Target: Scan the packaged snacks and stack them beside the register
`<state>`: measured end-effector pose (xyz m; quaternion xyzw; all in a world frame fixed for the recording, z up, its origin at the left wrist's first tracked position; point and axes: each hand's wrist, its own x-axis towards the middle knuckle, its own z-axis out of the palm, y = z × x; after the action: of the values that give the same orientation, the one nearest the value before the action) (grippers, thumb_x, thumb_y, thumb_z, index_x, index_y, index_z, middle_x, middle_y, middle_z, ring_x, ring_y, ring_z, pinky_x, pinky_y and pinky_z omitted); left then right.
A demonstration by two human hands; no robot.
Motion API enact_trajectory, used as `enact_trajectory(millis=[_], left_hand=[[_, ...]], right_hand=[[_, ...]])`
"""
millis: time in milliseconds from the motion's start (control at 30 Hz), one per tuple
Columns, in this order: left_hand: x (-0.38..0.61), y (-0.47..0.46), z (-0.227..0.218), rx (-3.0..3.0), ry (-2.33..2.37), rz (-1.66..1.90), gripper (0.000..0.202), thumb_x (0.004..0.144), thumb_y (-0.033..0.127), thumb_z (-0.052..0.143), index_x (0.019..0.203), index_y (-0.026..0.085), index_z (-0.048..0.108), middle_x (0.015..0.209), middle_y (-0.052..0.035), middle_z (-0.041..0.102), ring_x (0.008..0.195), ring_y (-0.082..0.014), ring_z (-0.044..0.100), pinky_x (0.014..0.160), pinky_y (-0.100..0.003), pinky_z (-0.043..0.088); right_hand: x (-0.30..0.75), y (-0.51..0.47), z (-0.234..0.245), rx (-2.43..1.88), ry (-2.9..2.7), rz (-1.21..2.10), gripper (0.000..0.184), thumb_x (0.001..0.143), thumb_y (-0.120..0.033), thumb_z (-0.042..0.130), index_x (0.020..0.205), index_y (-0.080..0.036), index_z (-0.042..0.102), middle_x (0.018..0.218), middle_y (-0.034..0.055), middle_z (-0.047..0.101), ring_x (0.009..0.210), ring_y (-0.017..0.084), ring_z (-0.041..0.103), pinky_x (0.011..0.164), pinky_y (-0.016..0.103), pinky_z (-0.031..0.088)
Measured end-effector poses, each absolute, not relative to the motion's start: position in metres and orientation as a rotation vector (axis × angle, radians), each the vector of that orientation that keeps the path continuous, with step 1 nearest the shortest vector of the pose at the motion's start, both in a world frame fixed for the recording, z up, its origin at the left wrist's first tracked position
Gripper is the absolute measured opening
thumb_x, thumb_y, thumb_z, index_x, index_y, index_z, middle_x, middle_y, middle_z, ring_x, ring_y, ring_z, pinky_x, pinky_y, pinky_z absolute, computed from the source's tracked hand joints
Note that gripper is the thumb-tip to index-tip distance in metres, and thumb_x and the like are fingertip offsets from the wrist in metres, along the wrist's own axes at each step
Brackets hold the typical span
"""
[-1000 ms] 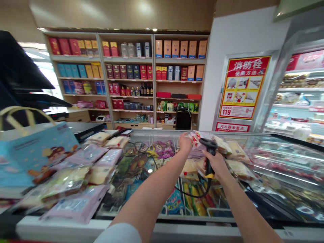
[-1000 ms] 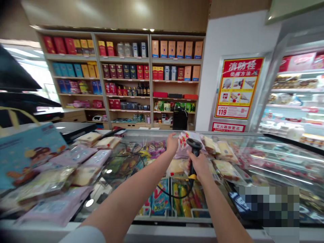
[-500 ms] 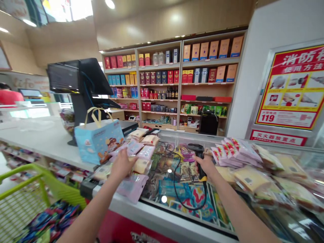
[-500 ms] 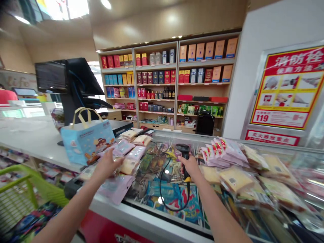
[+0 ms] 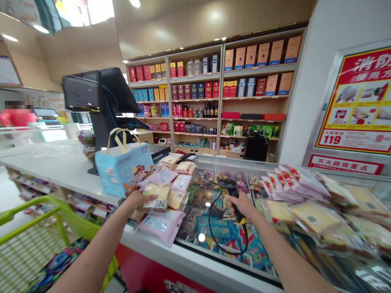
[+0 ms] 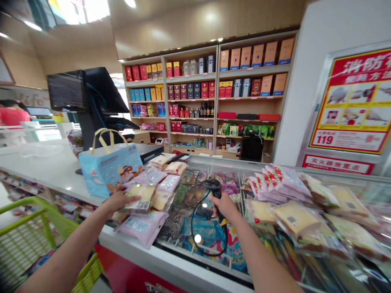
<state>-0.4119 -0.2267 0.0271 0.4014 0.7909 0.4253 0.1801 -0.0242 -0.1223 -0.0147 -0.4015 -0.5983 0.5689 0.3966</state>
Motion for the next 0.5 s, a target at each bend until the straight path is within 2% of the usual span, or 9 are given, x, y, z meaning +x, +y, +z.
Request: enact_trajectory(millis=[100,233,367,500], left_hand=[[-0.395,-0.225,0.043,0.989,2.017,1.470,0.040,0.047,0.030,0.086,0.075,0.016,0.062,0.066,-0.0038,0.069,0.064,-0.0222,0.068,0.055,-0.028,0.054],[-0.342,-0.195,0.061,0.885,1.543,1.796,0.043,0.056,0.025,0.084,0.090,0.018,0.059,0.077,-0.0022,0.071,0.065,-0.0178,0.068,0.060,-0.029,0.057],[-0.272,-0.135,0.058,0.846,1.337,1.745,0.041,0.065,0.023,0.080,0.098,0.020,0.055,0.079,-0.0014,0.071,0.065,-0.0173,0.068,0.061,-0.032,0.058],[-0.238,-0.074,0.022,0.870,1.257,1.682,0.041,0.064,0.020,0.079,0.097,0.016,0.056,0.079,-0.0035,0.069,0.071,-0.0195,0.069,0.068,-0.033,0.057]], right_hand=[[-0.022,-0.125,-0.007,-1.048,-1.474,1.433,0.031,0.065,-0.041,0.068,0.079,-0.021,0.049,0.048,-0.0082,0.050,0.035,0.010,0.047,0.037,0.024,0.043],[-0.025,-0.126,-0.001,-1.046,-1.405,1.439,0.029,0.066,-0.039,0.068,0.080,-0.020,0.050,0.049,-0.0081,0.050,0.037,0.011,0.048,0.037,0.024,0.043],[-0.025,-0.126,-0.002,-1.027,-1.397,1.439,0.029,0.066,-0.040,0.069,0.076,-0.020,0.050,0.048,-0.0081,0.050,0.036,0.010,0.047,0.038,0.024,0.043],[-0.022,-0.126,0.000,-1.012,-1.401,1.438,0.030,0.065,-0.043,0.069,0.074,-0.021,0.050,0.048,-0.0076,0.050,0.036,0.010,0.046,0.037,0.024,0.043]])
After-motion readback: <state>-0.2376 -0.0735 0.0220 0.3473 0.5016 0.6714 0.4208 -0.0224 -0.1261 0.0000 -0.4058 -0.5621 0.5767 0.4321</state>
